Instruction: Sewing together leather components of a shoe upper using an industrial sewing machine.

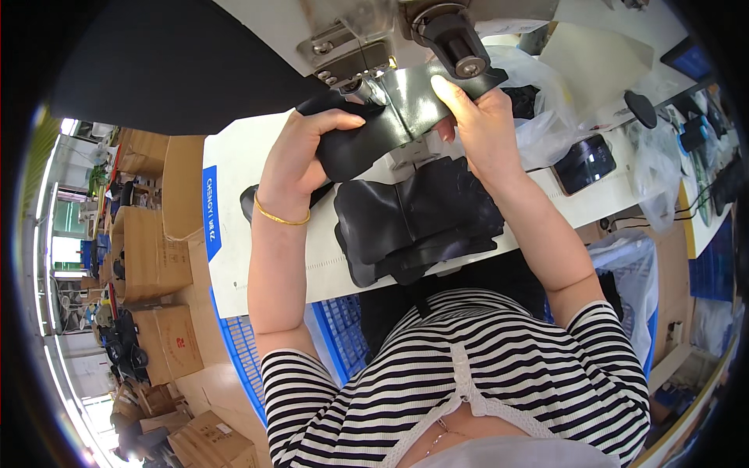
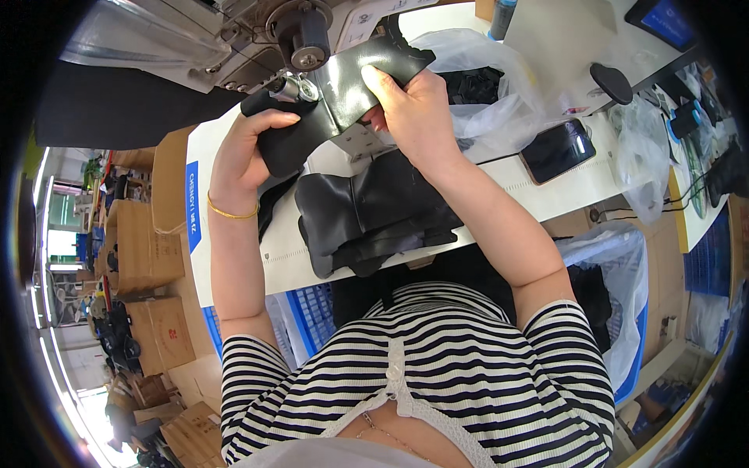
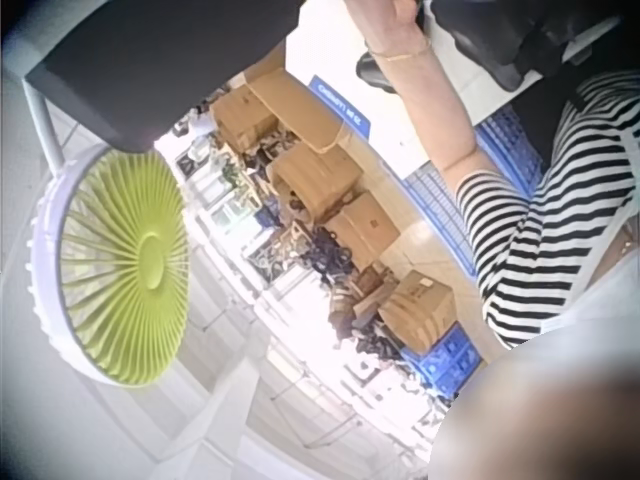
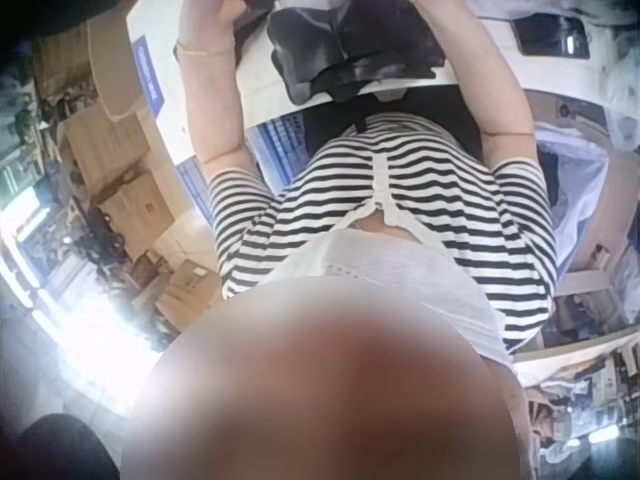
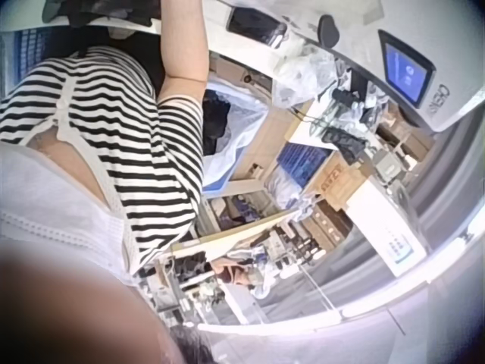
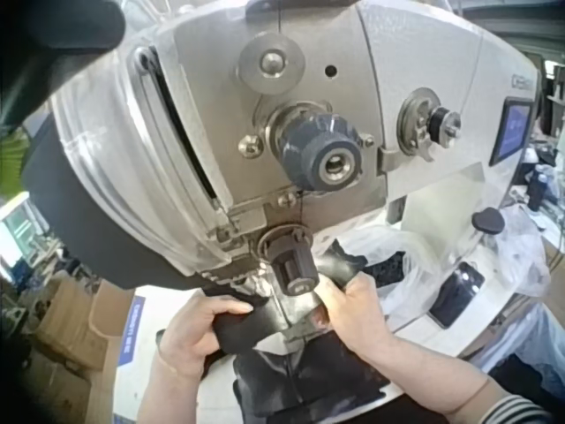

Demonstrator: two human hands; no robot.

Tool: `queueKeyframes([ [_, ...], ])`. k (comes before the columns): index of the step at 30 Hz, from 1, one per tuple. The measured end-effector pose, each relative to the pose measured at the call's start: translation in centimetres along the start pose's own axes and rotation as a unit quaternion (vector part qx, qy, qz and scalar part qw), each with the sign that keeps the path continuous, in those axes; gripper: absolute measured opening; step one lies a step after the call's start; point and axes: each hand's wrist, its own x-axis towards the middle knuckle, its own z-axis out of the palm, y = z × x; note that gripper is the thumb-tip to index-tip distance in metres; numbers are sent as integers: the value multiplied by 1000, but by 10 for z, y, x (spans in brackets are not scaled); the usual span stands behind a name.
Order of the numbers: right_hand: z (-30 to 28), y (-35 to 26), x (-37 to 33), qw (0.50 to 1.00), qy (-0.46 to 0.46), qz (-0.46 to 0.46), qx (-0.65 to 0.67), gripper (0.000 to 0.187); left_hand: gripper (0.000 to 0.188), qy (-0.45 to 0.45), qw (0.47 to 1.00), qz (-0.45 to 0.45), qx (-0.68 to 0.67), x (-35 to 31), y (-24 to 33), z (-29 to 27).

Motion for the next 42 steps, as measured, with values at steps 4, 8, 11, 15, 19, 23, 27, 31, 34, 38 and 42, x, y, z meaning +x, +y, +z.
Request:
queueKeyframes([
  [4, -1, -2, -19, 1000, 2, 4, -20, 13, 22, 49, 997, 44, 45, -19, -15, 12],
  [8, 3, -3, -59, 996, -30, 81, -2, 22, 19, 110, 990, 83, -9, -54, -60, 29],
  [11, -4, 2, -73, 992, -46, 115, 14, 20, 26, 105, 987, 38, -117, -66, -73, 31],
  [15, 0, 2, -81, 995, -39, 96, 11, 16, 31, 61, 979, 36, -192, -71, -84, 34],
  [19, -1, 4, -85, 995, -38, 86, 26, 16, 31, 64, 982, 61, -168, -73, -84, 42],
  [23, -1, 3, -89, 992, -41, 112, 27, 18, 30, 71, 985, 85, -131, -74, -84, 43],
  [27, 0, 4, -91, 992, -39, 118, 27, 17, 28, 109, 977, 177, -34, -75, -89, 45],
  [31, 1, 5, -92, 992, -38, 114, 28, 17, 28, 138, 970, 199, -35, -77, -90, 53],
  [34, 2, 2, -93, 987, -32, 149, 45, 18, 29, 149, 965, 212, -30, -76, -95, 51],
  [38, 1, 7, -93, 993, -52, 97, 50, 24, 30, 148, 967, 206, -31, -77, -96, 54],
  [42, 1, 9, -94, 993, -42, 96, 57, 27, 29, 156, 966, 203, -39, -77, -98, 56],
])
